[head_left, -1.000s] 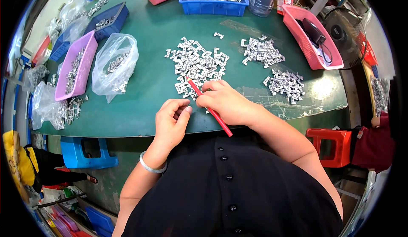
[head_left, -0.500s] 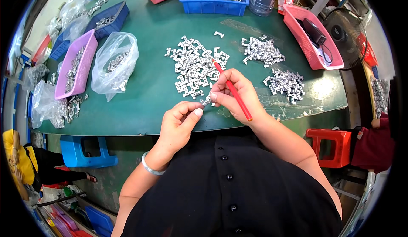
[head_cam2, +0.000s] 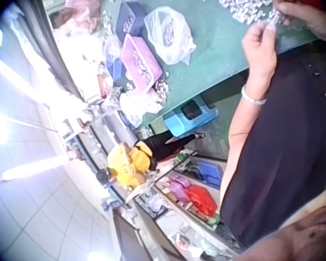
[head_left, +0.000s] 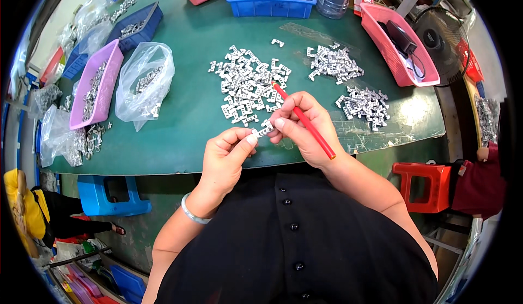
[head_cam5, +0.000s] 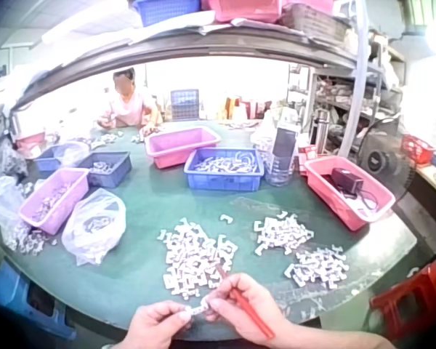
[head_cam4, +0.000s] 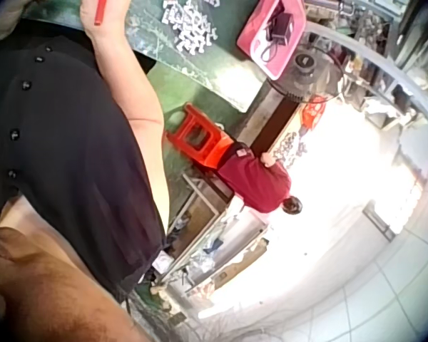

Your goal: The person checks small metal components on a workbench using a red pencil, looks at a smartphone held by a coworker, and resumes checking the metal components with the pencil.

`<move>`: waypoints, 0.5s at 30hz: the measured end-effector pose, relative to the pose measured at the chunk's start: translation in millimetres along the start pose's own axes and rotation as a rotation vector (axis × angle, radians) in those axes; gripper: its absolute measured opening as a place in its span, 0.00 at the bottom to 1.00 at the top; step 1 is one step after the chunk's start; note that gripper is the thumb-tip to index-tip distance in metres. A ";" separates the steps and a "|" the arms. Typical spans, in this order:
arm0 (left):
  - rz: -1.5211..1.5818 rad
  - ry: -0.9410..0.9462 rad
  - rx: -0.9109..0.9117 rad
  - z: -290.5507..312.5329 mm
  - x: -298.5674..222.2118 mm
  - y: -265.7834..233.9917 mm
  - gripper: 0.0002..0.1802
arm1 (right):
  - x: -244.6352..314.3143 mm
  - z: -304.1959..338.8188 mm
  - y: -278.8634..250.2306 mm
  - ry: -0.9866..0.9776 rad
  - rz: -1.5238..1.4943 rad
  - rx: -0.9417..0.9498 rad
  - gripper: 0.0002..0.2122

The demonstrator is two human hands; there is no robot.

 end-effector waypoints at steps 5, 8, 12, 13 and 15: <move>0.040 -0.018 -0.013 -0.4 -0.3 -1.0 0.06 | -1.7 2.0 -4.0 -0.015 -0.012 0.057 0.07; 0.043 -0.005 -0.015 -0.7 -0.8 -1.1 0.06 | -0.5 3.4 -3.2 0.014 -0.029 0.048 0.08; 0.020 0.009 -0.011 -0.7 -2.7 0.0 0.06 | -1.6 3.7 -4.1 0.006 -0.033 0.057 0.09; 0.013 0.015 -0.015 -0.6 -2.9 0.2 0.06 | -1.8 3.5 -4.0 0.004 -0.031 0.061 0.10; 0.006 0.020 -0.018 -0.2 -3.3 0.6 0.06 | -2.2 3.4 -4.0 0.002 -0.029 0.064 0.10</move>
Point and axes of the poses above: each hand's wrist, its own z-axis away from the middle knuckle, its own y-axis out of the palm, x = y × z, the point moved 1 cm from there along -z, towards the middle knuckle, and after that the axes turned 2 degrees about -y, right-handed, at the moved point
